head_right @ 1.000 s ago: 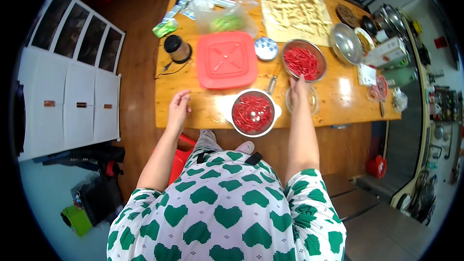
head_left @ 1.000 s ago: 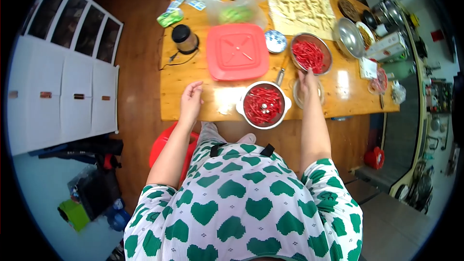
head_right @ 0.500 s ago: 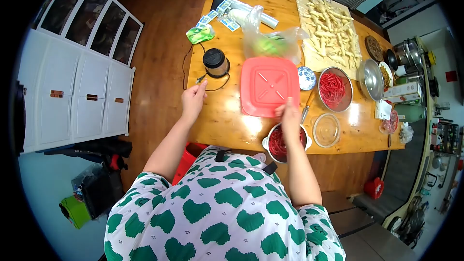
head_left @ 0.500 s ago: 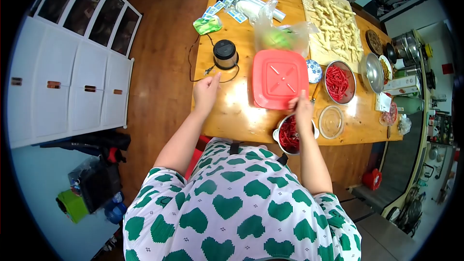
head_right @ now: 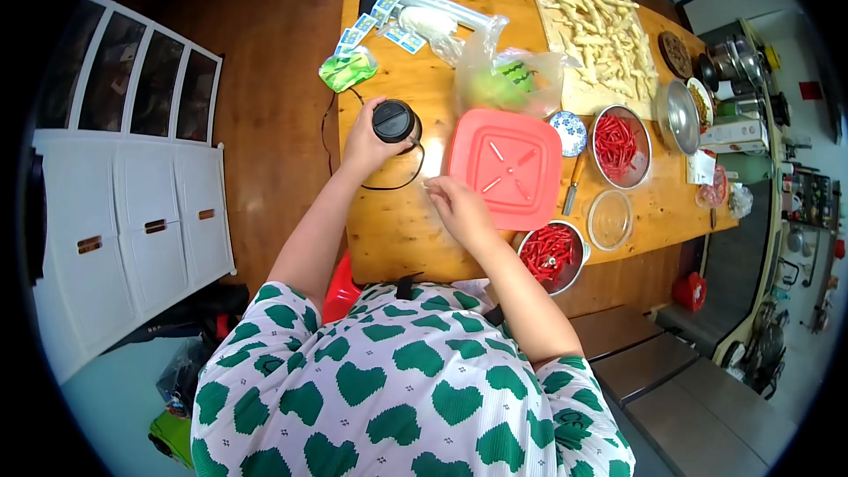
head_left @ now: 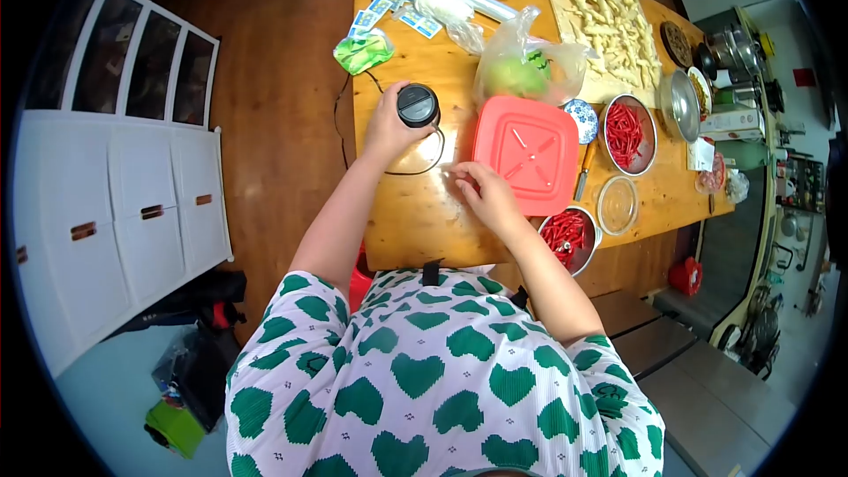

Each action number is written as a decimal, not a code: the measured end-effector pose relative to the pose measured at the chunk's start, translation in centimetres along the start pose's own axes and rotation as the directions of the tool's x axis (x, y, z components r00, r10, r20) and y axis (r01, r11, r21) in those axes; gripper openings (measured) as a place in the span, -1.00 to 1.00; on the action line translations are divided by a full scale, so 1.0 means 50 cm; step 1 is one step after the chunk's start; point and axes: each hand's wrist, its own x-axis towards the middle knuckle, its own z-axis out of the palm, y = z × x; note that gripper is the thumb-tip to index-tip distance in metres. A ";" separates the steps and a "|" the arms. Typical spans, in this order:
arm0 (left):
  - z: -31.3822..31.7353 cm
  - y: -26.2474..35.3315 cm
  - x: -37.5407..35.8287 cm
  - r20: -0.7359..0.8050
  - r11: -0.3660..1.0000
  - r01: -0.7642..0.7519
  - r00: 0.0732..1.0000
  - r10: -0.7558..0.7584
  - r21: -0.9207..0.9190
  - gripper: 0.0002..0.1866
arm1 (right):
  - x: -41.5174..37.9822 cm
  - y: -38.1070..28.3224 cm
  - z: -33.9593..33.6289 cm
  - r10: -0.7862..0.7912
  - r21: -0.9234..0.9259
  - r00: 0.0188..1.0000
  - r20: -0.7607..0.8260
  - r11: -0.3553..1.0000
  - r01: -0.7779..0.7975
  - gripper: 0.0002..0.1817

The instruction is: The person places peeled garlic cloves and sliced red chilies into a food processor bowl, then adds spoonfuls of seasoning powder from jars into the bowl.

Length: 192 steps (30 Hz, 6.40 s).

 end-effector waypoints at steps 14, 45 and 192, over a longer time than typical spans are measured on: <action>-0.095 0.012 -0.113 0.016 0.997 0.060 0.998 -0.060 -0.037 0.00 | -0.003 -0.033 0.160 -0.272 -0.454 0.863 0.425 0.761 0.463 -0.74; 0.205 0.209 -0.529 0.060 0.993 -0.056 0.997 0.050 0.099 0.00 | -0.610 0.136 -0.124 -0.263 -0.145 0.963 0.058 0.952 0.269 -0.71; 0.175 0.125 -0.281 0.173 0.878 0.390 0.919 -0.353 -0.279 -0.13 | -0.142 0.177 -0.185 0.241 -0.400 0.968 -0.070 0.882 -0.249 -0.12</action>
